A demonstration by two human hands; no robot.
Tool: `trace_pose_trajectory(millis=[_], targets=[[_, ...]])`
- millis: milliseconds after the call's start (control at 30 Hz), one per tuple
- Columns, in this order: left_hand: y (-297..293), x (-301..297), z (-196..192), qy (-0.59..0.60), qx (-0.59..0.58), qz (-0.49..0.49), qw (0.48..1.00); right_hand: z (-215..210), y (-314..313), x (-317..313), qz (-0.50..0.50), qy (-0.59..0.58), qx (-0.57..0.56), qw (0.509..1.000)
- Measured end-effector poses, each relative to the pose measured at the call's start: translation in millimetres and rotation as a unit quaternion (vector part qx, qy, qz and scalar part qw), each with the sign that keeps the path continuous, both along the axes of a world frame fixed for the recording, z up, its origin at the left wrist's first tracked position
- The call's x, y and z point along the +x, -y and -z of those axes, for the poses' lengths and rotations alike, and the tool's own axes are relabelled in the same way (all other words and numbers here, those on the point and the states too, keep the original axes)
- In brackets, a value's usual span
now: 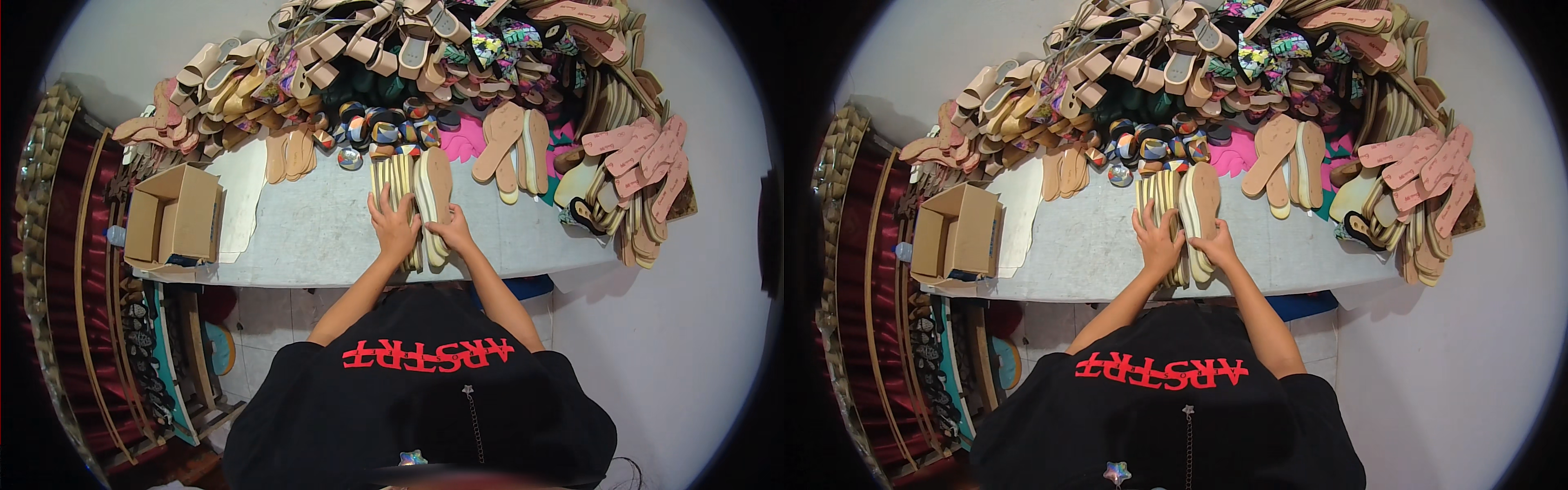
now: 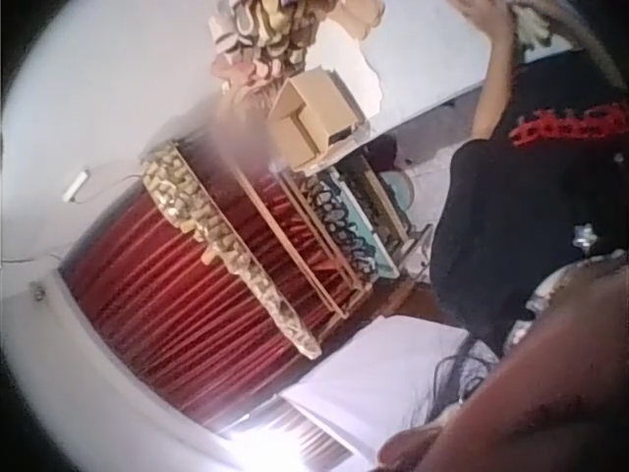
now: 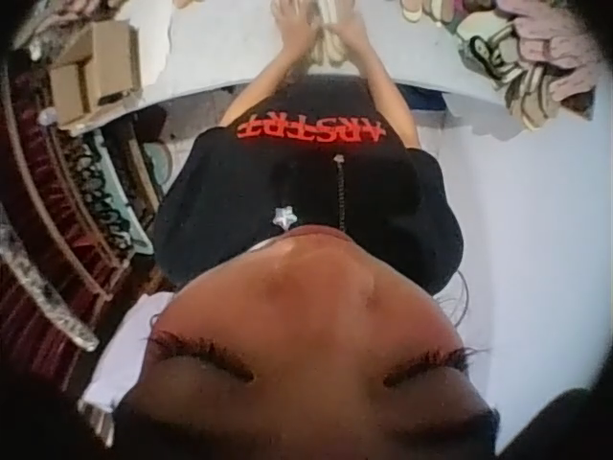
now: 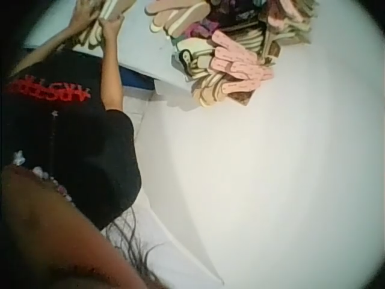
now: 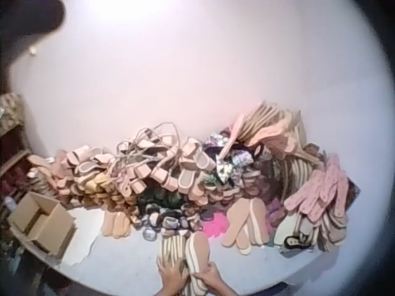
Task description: Stacking shoe insoles, tying them together with a cord, and placing the bundle into a cardboard box.
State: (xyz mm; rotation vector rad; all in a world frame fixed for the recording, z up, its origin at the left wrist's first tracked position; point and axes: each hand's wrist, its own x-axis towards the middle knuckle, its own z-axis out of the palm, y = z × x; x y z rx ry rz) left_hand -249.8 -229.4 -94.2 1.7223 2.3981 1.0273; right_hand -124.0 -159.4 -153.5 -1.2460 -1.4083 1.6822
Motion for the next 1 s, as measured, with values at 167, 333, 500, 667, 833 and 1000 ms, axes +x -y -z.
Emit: trace_pose_trajectory(millis=[167, 333, 500, 667, 833, 1000], targets=[[-1.5, -0.2, 3.6, -0.009, 0.002, 0.007, 1.0, -4.5, 1.0, 3.3, 0.028, 0.022, 0.025, 0.999], [-0.1, 1.5, 6.2, -0.016, -0.003, 0.009, 1.0, -5.9, 8.1, 1.1, 0.075, 0.101, 0.089, 0.988], [1.8, 0.6, 3.3, -0.01, -0.008, 0.01, 1.0, -23.7, 14.3, 7.0, 0.094, 0.223, 0.136, 0.961], [2.6, -1.0, 3.7, -0.013, 0.002, 0.013, 1.0, -33.3, 21.1, -0.4, 0.078, 0.303, 0.231, 0.922], [4.0, -1.1, 4.5, -0.02, 0.0, 0.009, 1.0, -34.9, 36.7, -9.3, 0.031, 0.315, 0.229, 0.921], [5.5, -1.5, -0.3, -0.011, 0.008, 0.009, 1.0, -40.0, 46.5, -16.7, 0.011, 0.3, 0.293, 0.908]])
